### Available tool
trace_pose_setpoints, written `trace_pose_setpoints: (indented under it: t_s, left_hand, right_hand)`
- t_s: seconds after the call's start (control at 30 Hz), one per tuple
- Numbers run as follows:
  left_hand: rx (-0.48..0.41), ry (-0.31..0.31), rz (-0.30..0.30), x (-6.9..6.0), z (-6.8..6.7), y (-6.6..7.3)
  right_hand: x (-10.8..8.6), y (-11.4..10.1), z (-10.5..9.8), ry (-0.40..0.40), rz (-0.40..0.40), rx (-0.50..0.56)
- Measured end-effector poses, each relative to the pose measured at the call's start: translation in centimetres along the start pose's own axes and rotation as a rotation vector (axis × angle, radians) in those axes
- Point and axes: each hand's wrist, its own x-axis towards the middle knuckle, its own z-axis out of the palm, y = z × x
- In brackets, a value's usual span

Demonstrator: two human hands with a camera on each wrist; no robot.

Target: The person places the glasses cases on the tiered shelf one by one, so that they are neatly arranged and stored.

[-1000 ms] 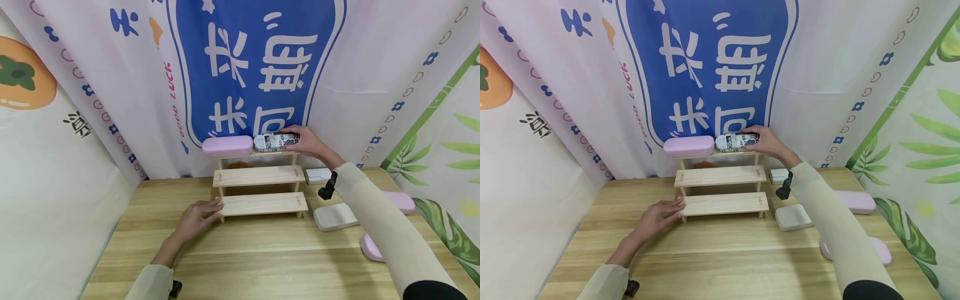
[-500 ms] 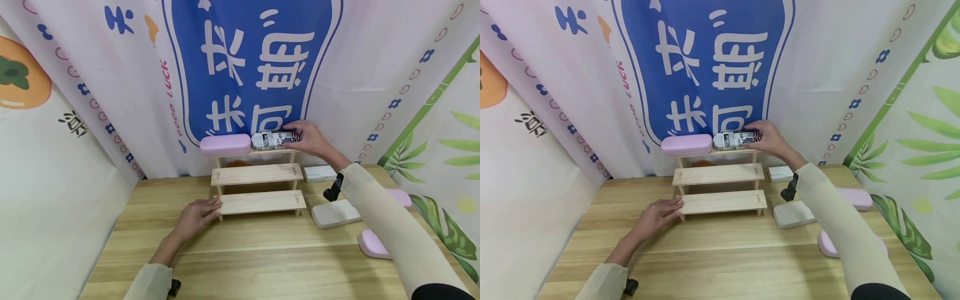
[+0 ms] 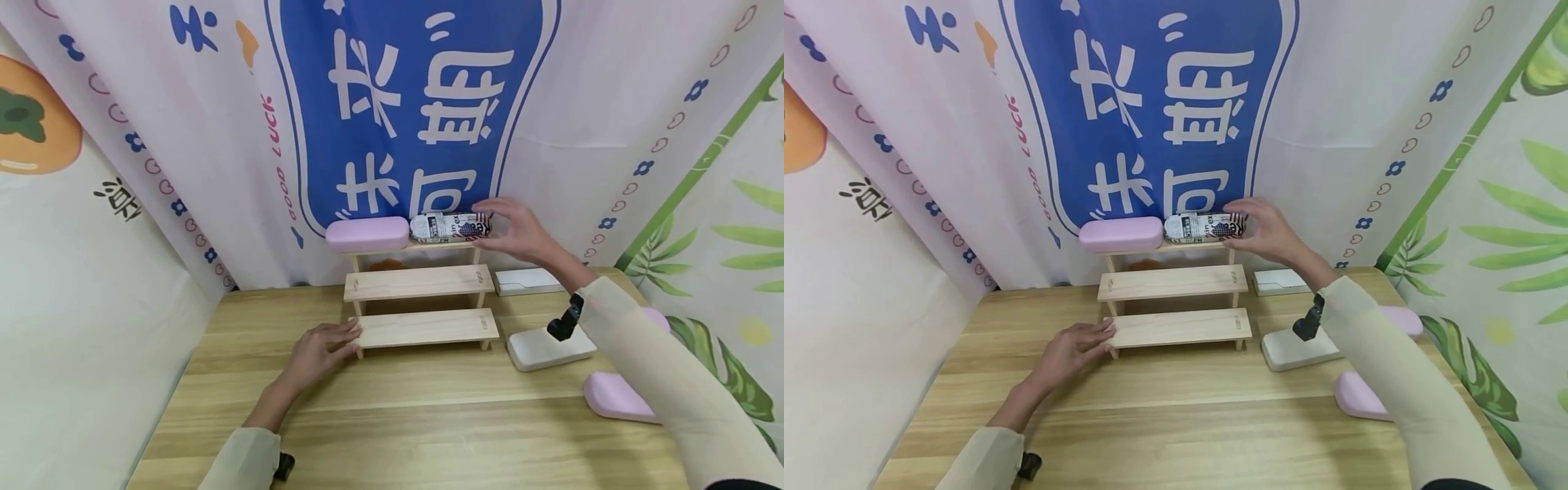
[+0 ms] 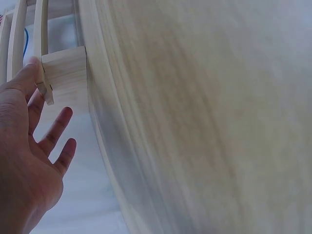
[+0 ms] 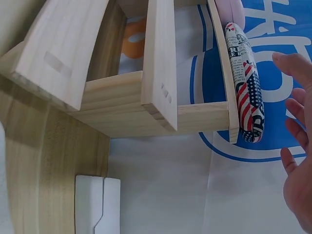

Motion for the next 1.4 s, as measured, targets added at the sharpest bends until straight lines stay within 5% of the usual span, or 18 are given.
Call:
trace_pose_setpoints:
  t_s: [0.37, 1.4]
  left_hand:
    - [0.009, -0.008, 0.009, 0.0, 0.1, -0.4]
    - [0.0, 0.003, 0.006, 0.0, 0.0, 0.0]
  right_hand:
    - [-2.3, 0.0, -0.9, 0.01, -0.082, -0.01]
    - [-10.4, 2.4, -1.2, -0.159, -0.005, -0.009]
